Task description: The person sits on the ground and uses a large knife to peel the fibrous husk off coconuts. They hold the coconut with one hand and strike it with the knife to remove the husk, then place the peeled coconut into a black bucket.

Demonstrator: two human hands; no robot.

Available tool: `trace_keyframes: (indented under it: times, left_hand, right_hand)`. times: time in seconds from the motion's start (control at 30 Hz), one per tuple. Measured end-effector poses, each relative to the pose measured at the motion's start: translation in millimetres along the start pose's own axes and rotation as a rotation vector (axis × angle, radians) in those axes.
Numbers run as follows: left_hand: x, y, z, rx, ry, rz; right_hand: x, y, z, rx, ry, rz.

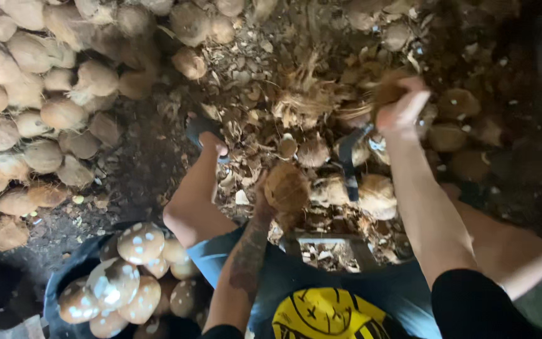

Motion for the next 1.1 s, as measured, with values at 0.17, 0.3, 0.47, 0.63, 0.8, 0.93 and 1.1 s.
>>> trace_keyframes:
  times: [0.17,0.3,0.47,0.63,0.8,0.93,1.1]
  left_hand:
    - [-18,-7,7,0.080,-0.037,0.049]
    - [-51,-3,30,0.156,-0.119,0.100]
    - [-57,-5,39,0.040,-0.071,0.122]
    - [-44,-11,32,0.080,-0.039,0.186]
    - [-49,-5,22,-0.002,0.070,0.168]
    - [-41,-8,24,-0.027,0.104,0.169]
    - [-34,17,5,-0.103,0.126,0.150]
  right_hand:
    - [-24,91,-2,0.833,-0.255,0.382]
    - [-36,143,-19,1.025,-0.531,0.467]
    - [-66,189,-2,1.761,-0.783,-0.016]
    - [-52,148,-2,1.512,-0.398,-0.046]
    - [-29,115,110,1.800,-0.006,-0.097]
    - [13,113,201,2.010,-0.318,-0.204]
    - [16,111,213,1.869,-0.178,-0.167]
Point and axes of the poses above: each hand's wrist, its own x-axis away from the middle knuckle, its own z-axis out of the back of the hand, y = z × x, the point moved 3 cm from there along -x, towards the middle knuckle, and after that the axes turned 1 degree about -z, right-handed, at the moved point
